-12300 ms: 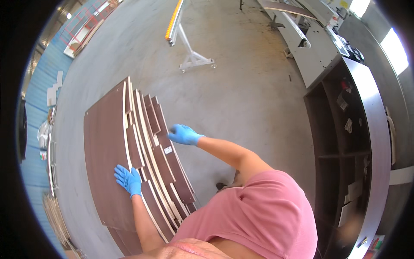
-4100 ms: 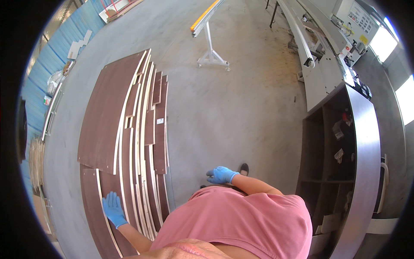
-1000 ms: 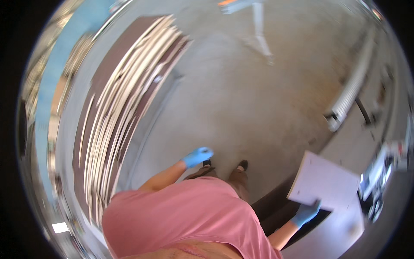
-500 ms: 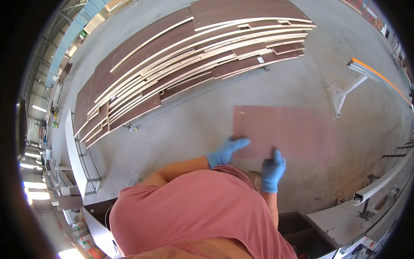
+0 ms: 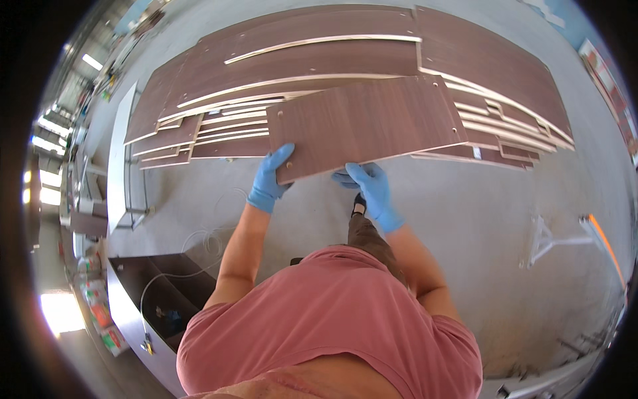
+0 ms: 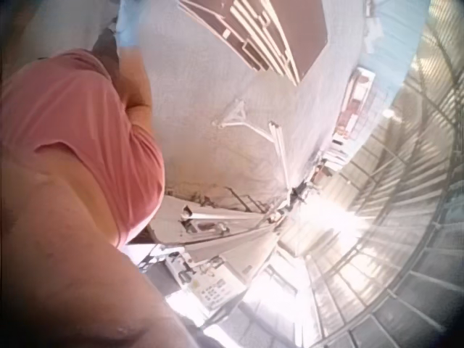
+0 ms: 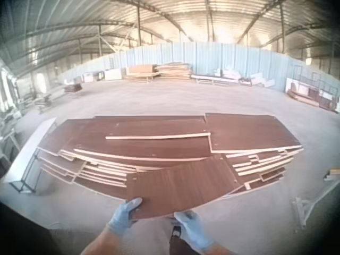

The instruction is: The person repeatedly picks up large brown wood panels from a stack, carries them to a workbench, and places them down. They also use a handheld spray tool to apply a substance to the panels and arrange smaller cut pieces on the bench.

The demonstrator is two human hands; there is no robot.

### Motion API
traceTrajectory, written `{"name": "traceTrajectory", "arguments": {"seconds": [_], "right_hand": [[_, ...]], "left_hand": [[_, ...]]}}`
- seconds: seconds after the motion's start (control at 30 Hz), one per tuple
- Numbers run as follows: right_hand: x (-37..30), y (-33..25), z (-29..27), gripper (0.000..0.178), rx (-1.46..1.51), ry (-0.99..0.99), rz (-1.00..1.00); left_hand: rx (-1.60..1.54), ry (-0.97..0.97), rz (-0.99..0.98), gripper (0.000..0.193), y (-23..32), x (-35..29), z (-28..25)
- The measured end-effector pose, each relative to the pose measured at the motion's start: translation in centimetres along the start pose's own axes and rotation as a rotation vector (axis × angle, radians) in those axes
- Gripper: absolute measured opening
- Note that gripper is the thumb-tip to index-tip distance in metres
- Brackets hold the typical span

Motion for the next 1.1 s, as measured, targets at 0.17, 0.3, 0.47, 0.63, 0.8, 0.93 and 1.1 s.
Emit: {"name": "traceTrajectory", "arguments": {"seconds": [0.17, 0.3, 0.47, 0.63, 0.8, 0.93, 1.1], "right_hand": [[8.9, -9.6, 4.6, 0.022, -0.615, -0.150, -0.339], [16.4, -22.2, 7.2, 0.024, -0.764, -0.022, -0.978], [34.1, -25.9, 9.0, 0.057, -1.414, 0.093, -1.274], [46.2, -21.7, 13.1, 0.070, -1.855, 0.029, -1.005], [48.5, -19.7, 13.8, 0.065, -1.742, -0.047, -1.049], [47.8, -19.9, 15.0, 0.061, -1.673, 0.001, -1.135], [46.4, -20.6, 15.9, 0.059, -1.640, 0.077, -1.174]], "left_hand": [[0.002, 0.133, 0.078, 0.041, 8.6, 10.1, -2.3], [0.013, 0.146, 0.023, 0.039, 13.4, 15.9, -3.4], [0.182, 0.273, -0.003, 0.036, 17.8, 22.1, -5.8], [0.456, 0.477, 0.126, 0.041, 22.4, 29.3, -11.8], [0.859, 0.508, 0.191, 0.042, 25.0, 32.7, -12.7], [1.315, 0.664, 0.481, 0.043, 30.8, 31.0, -11.3], [1.561, 0.692, 1.001, 0.031, 37.3, 30.7, -7.8]]}}
Point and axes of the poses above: each hand's wrist, its own x-axis towards the middle knuckle, its own z-axis out of the palm, y = z × x, the point moved 10 cm from there along x, towards the middle knuckle, and after that the axes turned 12 degrees about y, right-handed, at the moved point
